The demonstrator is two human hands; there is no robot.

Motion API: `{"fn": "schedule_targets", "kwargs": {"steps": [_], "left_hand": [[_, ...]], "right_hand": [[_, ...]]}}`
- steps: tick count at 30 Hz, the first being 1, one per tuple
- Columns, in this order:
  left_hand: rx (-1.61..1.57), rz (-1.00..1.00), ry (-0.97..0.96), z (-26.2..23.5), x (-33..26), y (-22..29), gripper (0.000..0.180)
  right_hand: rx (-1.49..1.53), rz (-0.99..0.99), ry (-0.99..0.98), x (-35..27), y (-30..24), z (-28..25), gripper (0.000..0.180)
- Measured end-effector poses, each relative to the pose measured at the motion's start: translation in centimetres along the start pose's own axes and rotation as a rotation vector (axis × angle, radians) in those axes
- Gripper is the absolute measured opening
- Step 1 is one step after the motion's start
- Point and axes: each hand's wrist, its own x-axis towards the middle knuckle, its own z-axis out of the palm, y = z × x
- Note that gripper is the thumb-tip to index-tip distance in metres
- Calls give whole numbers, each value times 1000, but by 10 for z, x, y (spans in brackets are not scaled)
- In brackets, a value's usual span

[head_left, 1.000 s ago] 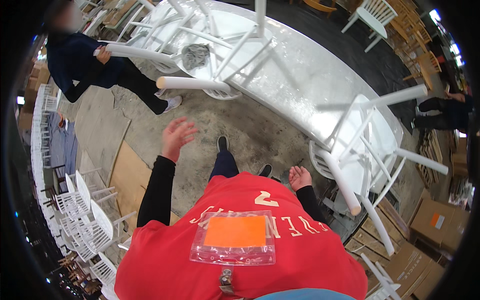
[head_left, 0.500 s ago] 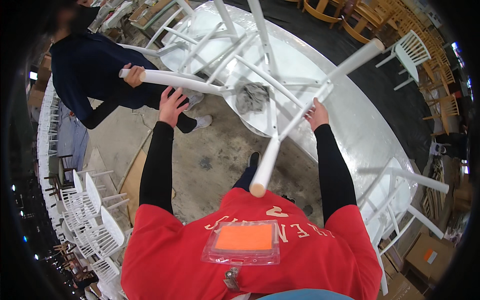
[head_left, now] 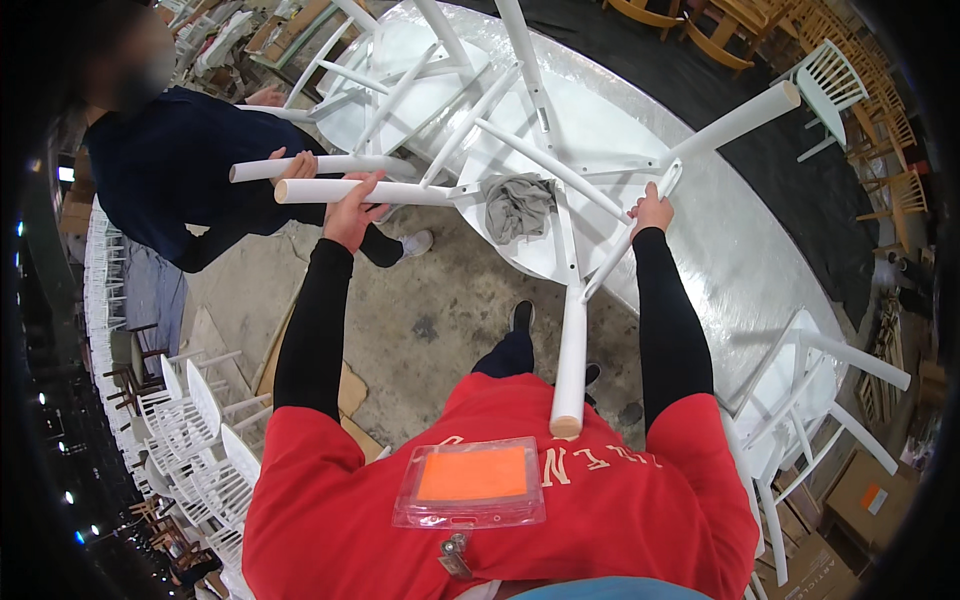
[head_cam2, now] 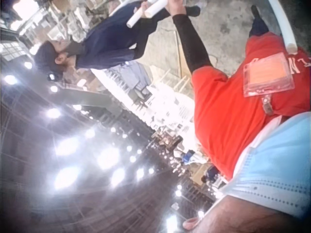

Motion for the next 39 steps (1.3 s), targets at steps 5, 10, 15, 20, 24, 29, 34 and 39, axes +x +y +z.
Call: {"fn": "schedule_targets", "kwargs": {"steps": [5,10,15,20,24,29,34,39], "left_hand": [[-52,-23,20,2,9,-2,19],[-59,-81,9,-10,21,7,22],[3,-108,-45,-8,40,13,22],[-38,-106,-75,-15,39,11,25],[-31,-115,-68,-22,41,9,23],[-35,-125,-60,-18,35,4,22],[-46,-149,-90,-13,25,13,24],[-110,-84,-40,-7,21,10,20]], "right_hand": [[-17,-26,10,12,-8,3,30],[-59,25,101,-3,-12,14,28],[-134,-10,173,-7,-28,9,28],[-166,3,166,-17,-31,21,28],[-224,19,151,-17,-28,23,29],[-322,108,99,-4,-30,8,35],[-408,168,67,2,-42,7,38],[-409,165,60,-3,-43,10,33]]}}
